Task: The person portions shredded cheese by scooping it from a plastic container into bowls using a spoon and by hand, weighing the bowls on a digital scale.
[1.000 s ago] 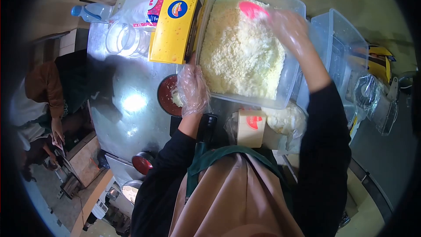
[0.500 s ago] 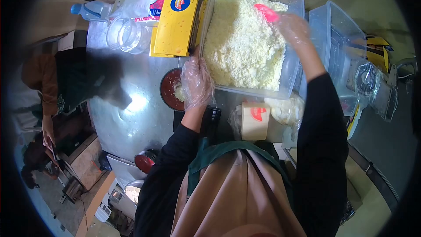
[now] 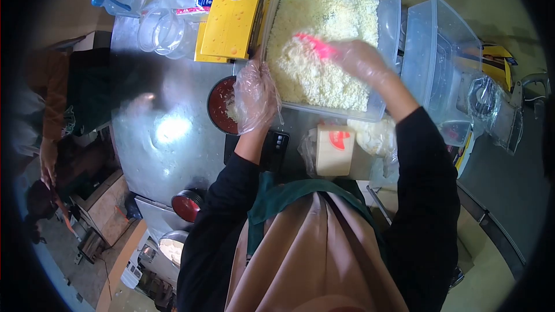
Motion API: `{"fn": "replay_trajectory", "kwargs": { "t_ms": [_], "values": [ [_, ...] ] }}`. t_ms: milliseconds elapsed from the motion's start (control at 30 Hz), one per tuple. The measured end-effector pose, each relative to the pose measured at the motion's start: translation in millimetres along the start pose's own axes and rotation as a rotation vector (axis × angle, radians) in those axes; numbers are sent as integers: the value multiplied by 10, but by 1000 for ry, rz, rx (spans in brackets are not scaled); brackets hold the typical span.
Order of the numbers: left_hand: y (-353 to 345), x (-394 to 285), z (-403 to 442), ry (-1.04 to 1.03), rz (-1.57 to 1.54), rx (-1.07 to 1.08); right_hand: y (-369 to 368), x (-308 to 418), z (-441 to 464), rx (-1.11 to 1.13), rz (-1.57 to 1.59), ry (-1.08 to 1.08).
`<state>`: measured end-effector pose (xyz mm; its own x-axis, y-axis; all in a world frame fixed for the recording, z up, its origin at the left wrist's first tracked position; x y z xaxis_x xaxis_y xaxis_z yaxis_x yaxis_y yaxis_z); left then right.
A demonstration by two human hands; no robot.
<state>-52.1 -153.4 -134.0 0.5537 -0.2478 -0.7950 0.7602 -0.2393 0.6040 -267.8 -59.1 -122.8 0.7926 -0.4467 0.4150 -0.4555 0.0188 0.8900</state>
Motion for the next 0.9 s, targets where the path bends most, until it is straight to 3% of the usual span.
{"fn": "replay_trajectory", "kwargs": {
  "t_ms": [67, 133, 200, 267, 400, 500, 567, 633, 700, 733, 800, 900],
  "values": [
    [46, -97, 1, 14, 23, -13, 160, -200, 66, -74, -37, 90],
    [48, -83, -6, 23, 48, -12, 454, -219, 68, 105, -211, -91],
    [-15, 2, -14, 1, -30, -61, 468, 149, -173, 126, -103, -119],
    [-9, -3, -27, 10, -4, -50, 209, 374, -318, 31, 30, 165],
    [27, -59, -10, -8, -2, -51, 214, 124, -166, 11, -17, 70],
    [-11, -2, -22, -64, -48, -126, 683, -33, -251, -21, -263, 54],
    [-34, 33, -44, -72, -43, -132, 661, -132, -418, 288, -582, -19],
    [-45, 18, -47, -84, -38, -143, 179, -225, -582, 497, -479, -19],
    [-43, 17, -44, -55, -17, -135, -442, -414, -615, 572, -462, 266],
    [-39, 34, -36, -52, -13, -137, -354, -261, -517, 574, -460, 270],
    [-55, 57, -16, -74, 30, -119, -193, -37, -306, 534, 142, -251],
    [-49, 81, -5, -119, 10, -117, -178, 16, -118, 416, 159, -172]
  ]
}}
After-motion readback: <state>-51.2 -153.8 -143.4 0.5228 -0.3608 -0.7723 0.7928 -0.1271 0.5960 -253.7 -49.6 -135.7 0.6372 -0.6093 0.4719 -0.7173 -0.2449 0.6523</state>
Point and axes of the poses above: each hand's wrist, its own z-axis towards the middle knuckle, its own y-axis out of the back of the hand, x = y × z, the point moved 3 cm from there along z, towards the middle knuckle, and after that the axes turned 11 degrees about -x, right-handed, at the moved point
